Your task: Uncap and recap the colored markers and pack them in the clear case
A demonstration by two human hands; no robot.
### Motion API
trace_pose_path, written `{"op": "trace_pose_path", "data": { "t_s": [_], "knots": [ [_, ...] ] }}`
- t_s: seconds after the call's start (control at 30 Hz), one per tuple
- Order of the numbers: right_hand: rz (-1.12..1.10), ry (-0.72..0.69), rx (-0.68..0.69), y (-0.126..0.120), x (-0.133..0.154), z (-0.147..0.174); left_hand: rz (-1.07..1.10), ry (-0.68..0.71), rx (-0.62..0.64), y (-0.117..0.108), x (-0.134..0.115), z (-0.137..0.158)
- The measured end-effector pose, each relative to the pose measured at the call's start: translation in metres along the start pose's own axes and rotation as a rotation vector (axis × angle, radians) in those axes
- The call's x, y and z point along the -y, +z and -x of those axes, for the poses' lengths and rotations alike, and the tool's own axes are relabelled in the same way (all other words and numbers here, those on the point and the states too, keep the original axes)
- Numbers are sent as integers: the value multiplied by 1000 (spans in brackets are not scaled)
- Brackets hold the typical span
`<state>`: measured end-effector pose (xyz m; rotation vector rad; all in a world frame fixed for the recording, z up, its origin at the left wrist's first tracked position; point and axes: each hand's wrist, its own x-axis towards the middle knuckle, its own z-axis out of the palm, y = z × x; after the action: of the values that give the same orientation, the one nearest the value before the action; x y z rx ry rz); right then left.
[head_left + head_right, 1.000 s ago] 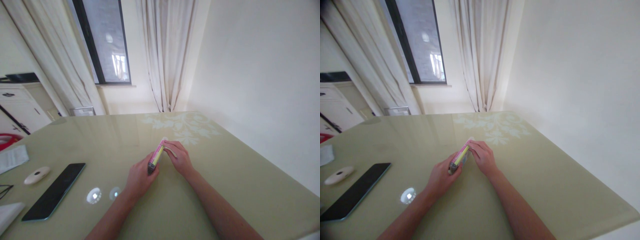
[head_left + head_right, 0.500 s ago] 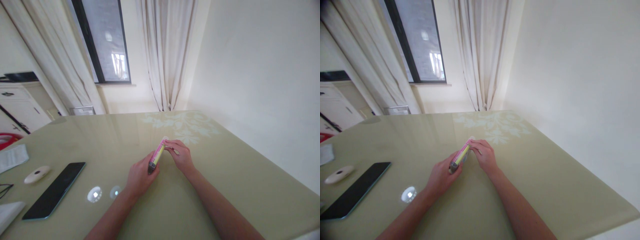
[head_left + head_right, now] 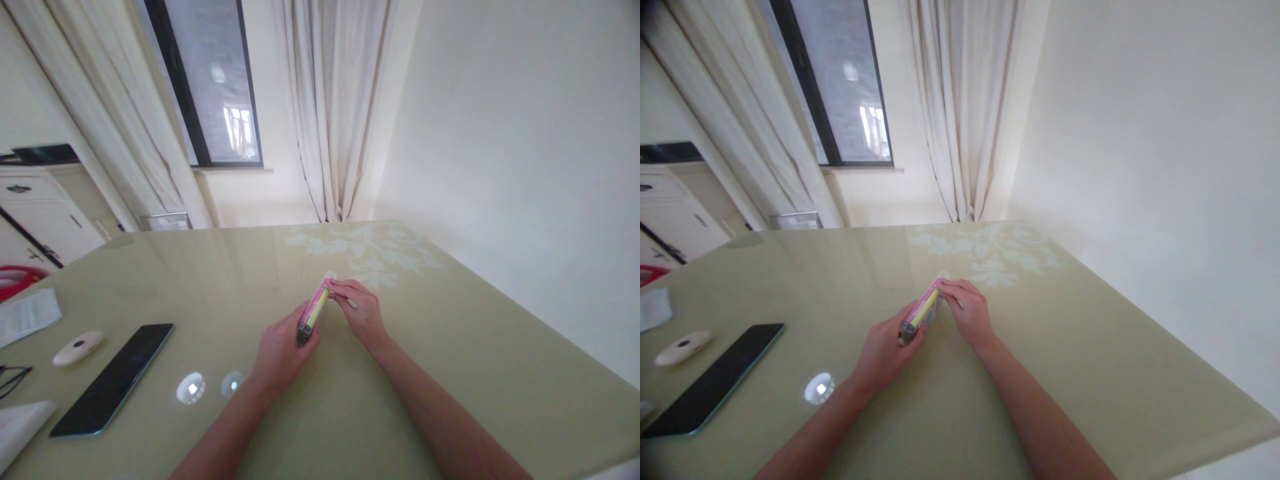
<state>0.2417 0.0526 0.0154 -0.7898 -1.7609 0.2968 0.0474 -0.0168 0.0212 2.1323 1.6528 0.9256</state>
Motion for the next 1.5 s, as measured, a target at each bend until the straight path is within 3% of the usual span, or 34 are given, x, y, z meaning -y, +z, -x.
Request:
{"op": "trace_pose_path", "data": {
  "t_s": [0.4,0.67,0.8,1.0,1.13,1.27,1.5],
  "knots": [
    [-27,50,8,-3,5,2,-21,3,13,2,-2,1],
    [-194,532,-34,-9,-7,-2,33,135,82,11,6,5],
    [-92,685,-9,-11,-27,1,58,141,92,16,11,5],
    [101,590,1,-15,-35,5,47,99,178,17,10,3],
    [321,442,74,-10,-13,4,31,105,188,18,11,3],
    [588,256,259,4,18,8,28,130,197,19,18,2],
    [853,328,412,4,29,7,6,150,116,22,31,-3]
  ]
}}
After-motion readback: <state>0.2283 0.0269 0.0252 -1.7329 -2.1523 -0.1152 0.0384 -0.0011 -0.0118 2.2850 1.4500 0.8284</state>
